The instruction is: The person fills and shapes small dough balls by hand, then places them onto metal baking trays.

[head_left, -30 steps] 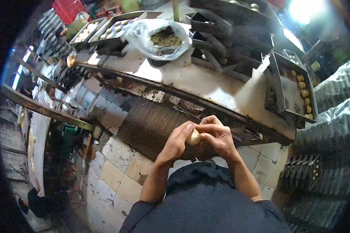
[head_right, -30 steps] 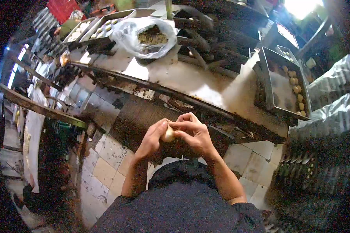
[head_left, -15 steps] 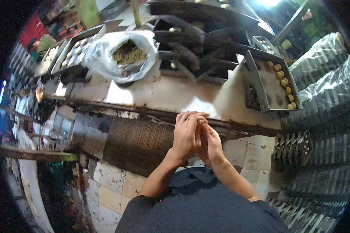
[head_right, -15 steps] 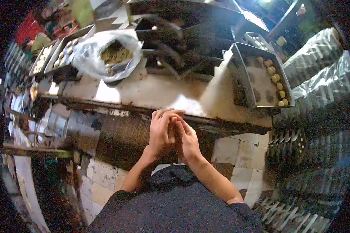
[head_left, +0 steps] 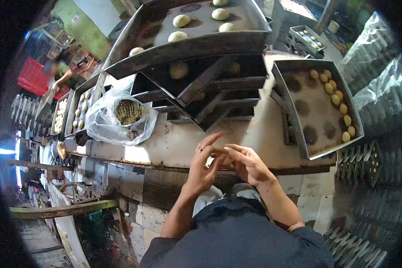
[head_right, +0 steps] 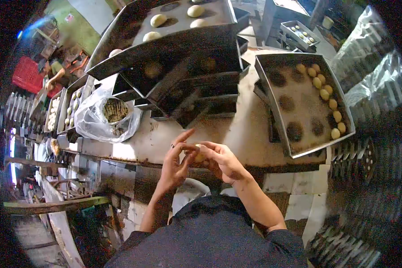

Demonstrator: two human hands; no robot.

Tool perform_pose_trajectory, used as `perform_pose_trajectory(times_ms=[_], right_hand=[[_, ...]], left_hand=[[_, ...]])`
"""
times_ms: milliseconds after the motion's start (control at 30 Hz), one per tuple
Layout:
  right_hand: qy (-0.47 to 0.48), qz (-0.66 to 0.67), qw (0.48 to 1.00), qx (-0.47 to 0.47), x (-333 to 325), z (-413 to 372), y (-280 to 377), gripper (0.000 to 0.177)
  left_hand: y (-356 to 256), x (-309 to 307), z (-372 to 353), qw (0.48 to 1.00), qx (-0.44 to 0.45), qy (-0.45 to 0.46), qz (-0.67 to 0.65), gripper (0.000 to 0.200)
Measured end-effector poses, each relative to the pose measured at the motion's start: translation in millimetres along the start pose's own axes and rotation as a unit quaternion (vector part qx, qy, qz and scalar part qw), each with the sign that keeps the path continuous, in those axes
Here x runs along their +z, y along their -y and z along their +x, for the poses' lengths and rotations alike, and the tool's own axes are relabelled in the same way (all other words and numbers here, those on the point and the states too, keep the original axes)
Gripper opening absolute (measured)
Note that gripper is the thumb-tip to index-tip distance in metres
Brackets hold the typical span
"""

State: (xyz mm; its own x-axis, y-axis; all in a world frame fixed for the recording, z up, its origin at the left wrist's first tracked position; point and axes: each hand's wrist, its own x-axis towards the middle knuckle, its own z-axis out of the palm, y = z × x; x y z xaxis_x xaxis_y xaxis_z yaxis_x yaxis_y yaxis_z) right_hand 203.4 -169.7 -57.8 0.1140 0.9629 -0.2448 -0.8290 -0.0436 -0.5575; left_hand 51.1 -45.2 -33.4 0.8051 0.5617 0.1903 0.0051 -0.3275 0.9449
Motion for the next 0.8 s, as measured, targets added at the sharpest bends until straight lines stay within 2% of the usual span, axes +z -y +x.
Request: perform_pose_trajectory(times_ms=[67,100,133,200,233,267,300,333,367,467,500,533,600,633,667,700,800], right_hand=[[-0.017,0.0,0.999,-0.027,-2,24,3,0.044],[-0.014,0.031,0.999,-0.043,2,31,9,0.043],[-0.003,0.021,0.999,-0.042,9,38,18,0.044],[-0.012,-0.108,0.992,-0.059,34,45,41,0.05],[-0.035,-0.174,0.982,-0.068,57,42,57,0.06],[-0.029,-0.335,0.936,-0.099,79,40,82,0.067],[-0.05,-0.428,0.885,-0.174,128,34,107,0.067],[-0.034,-0.435,0.863,-0.254,146,38,120,0.066],[0.014,-0.461,0.806,-0.372,159,46,137,0.072],[-0.081,-0.604,0.658,-0.442,243,95,187,0.057],[-0.129,-0.637,0.657,-0.383,284,131,195,0.051],[-0.109,-0.731,0.599,-0.309,285,168,225,0.046],[-0.069,-0.87,0.439,-0.213,290,244,270,0.044],[-0.091,-0.876,0.408,-0.238,262,289,292,0.044],[-0.096,-0.897,0.291,-0.32,241,328,305,0.043],[-0.048,-0.87,0.271,-0.41,212,367,315,0.045],[-0.073,-0.938,0.34,-0.002,203,410,328,0.045]], left_hand=[[-7,3,8,0.966,-0.074,-0.112,-0.222,0.026],[-6,-5,11,0.938,-0.079,-0.127,-0.311,0.034],[2,-22,12,0.955,-0.076,-0.086,-0.274,0.035],[23,-75,6,0.977,-0.066,-0.003,-0.201,0.039],[42,-99,-3,0.96,-0.125,0.041,-0.248,0.037],[60,-121,-7,0.937,-0.175,0.085,-0.291,0.037],[62,-141,-2,0.943,-0.188,0.104,-0.255,0.038],[65,-160,5,0.947,-0.2,0.12,-0.221,0.04],[79,-178,7,0.951,-0.199,0.148,-0.187,0.038],[122,-223,25,0.932,-0.171,0.261,-0.184,0.04],[130,-235,33,0.936,-0.119,0.29,-0.159,0.042],[142,-242,41,0.942,-0.08,0.31,-0.101,0.038],[139,-252,54,0.929,-0.154,0.332,-0.052,0.036],[139,-254,59,0.927,-0.164,0.335,-0.043,0.035],[139,-255,63,0.923,-0.176,0.339,-0.034,0.035],[140,-254,65,0.919,-0.189,0.345,-0.025,0.035],[167,-246,52,0.941,-0.095,0.32,-0.054,0.038]])
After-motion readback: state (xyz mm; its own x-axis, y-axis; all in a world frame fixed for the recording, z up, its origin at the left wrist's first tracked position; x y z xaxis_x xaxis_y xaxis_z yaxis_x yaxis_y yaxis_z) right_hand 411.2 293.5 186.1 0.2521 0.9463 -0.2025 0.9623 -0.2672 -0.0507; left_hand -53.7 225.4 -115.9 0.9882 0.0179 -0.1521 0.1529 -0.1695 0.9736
